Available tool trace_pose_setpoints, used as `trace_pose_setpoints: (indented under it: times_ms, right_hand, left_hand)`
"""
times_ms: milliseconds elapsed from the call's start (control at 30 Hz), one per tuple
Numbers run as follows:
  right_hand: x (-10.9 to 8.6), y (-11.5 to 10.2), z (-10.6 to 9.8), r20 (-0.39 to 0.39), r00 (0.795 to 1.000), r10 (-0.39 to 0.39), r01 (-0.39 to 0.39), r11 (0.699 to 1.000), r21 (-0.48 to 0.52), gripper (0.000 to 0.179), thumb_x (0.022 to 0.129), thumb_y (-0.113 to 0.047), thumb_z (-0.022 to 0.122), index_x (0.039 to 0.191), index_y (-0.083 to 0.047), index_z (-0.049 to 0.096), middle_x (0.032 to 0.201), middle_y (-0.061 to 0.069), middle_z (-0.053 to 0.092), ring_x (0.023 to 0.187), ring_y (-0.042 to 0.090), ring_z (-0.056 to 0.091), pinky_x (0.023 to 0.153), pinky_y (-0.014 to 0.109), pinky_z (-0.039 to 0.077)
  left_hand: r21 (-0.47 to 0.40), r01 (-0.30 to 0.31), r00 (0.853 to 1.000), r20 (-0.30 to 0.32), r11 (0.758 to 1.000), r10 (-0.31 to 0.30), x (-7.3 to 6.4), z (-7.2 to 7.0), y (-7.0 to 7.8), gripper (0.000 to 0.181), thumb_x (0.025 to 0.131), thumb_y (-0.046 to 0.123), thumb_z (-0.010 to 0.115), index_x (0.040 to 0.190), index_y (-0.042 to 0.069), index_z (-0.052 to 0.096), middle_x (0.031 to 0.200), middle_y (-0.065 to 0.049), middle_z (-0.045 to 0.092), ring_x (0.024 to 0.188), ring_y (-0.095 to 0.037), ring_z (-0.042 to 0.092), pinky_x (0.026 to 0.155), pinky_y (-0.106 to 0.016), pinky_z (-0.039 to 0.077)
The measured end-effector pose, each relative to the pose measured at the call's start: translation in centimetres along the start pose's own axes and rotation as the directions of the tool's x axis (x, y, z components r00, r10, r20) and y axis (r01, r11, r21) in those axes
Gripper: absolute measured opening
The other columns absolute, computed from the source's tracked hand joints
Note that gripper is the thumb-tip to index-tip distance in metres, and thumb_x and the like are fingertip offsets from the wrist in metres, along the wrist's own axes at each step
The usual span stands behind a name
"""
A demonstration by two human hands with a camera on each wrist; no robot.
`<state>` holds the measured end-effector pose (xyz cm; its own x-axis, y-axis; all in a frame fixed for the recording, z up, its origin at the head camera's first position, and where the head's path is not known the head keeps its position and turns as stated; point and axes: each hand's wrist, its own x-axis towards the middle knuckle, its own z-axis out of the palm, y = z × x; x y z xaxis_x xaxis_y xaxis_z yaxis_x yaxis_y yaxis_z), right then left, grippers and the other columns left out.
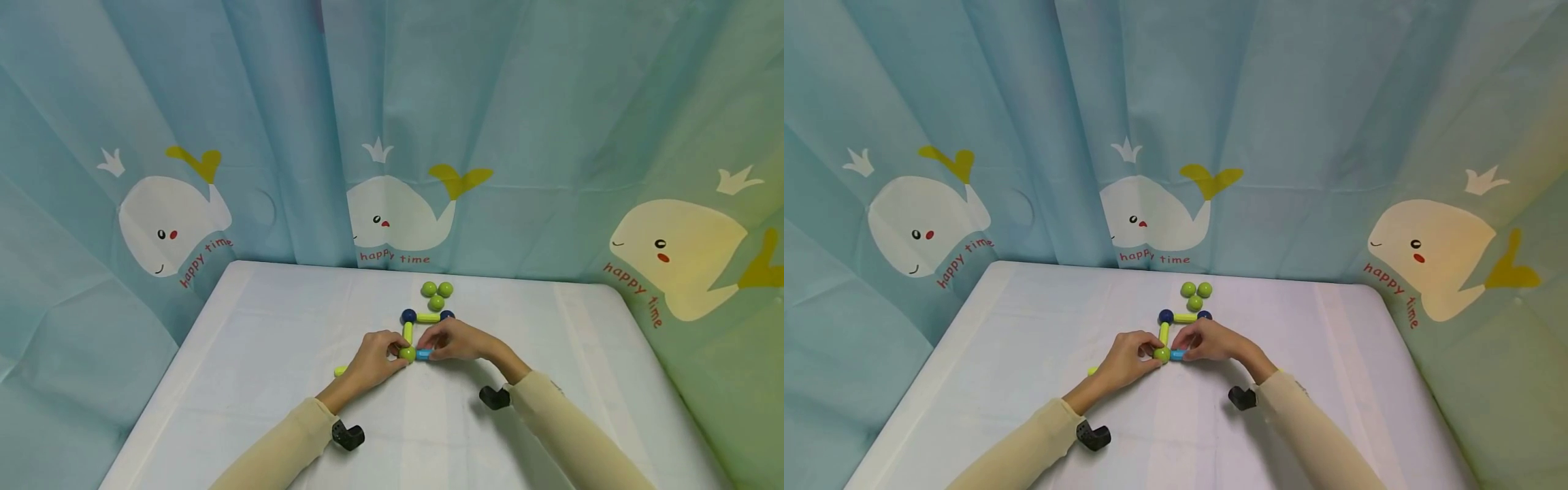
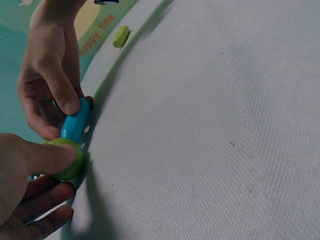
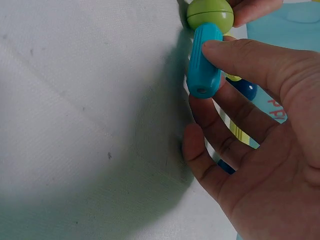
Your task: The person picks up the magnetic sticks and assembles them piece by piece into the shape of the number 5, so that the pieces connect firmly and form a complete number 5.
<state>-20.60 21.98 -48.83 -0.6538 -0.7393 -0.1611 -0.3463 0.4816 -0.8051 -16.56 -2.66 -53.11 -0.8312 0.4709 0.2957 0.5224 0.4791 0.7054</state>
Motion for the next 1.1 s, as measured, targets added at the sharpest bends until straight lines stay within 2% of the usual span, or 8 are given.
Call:
trace_pose_setpoints:
  times_ms: [700, 933, 1100]
  right_hand:
    - [-0.2, 0.1, 0.2, -0.011, 1.0, 0.021, -0.02, 1.0, 0.024, 0.019, 0.093, -0.002, 0.073, 0.112, -0.004, 0.074, 0.104, 0.009, 0.073, 0.097, 0.021, 0.066, 0.088, 0.034, 0.054]
    - [-0.9, -0.2, 0.2, -0.016, 0.999, 0.047, -0.047, 0.999, 0.012, 0.026, 0.094, -0.003, 0.072, 0.12, -0.001, 0.07, 0.109, 0.012, 0.072, 0.098, 0.021, 0.067, 0.082, 0.03, 0.056]
    - [-2.0, -0.3, -0.2, -0.042, 0.998, 0.045, -0.045, 0.999, -0.009, 0.032, 0.095, -0.005, 0.072, 0.126, 0.001, 0.066, 0.11, 0.013, 0.073, 0.098, 0.026, 0.07, 0.081, 0.032, 0.058]
  left_hand:
    - [0.006, -0.018, 1.0, 0.0, 1.0, 0.018, 0.1, 0.0, -0.1, 0.023, 0.083, 0.004, 0.086, 0.103, 0.005, 0.074, 0.094, -0.004, 0.073, 0.08, -0.014, 0.067, 0.07, -0.021, 0.051]
    - [0.001, -0.021, 1.0, 0.015, 1.0, 0.021, 0.1, -0.1, 0.0, 0.022, 0.084, 0.004, 0.084, 0.103, 0.004, 0.074, 0.094, -0.004, 0.072, 0.081, -0.012, 0.068, 0.071, -0.022, 0.052]
    - [0.001, -0.027, 0.999, 0.018, 1.0, 0.027, 0.0, 0.0, -0.2, 0.022, 0.084, 0.004, 0.084, 0.102, 0.005, 0.073, 0.094, -0.002, 0.072, 0.081, -0.011, 0.067, 0.071, -0.022, 0.052]
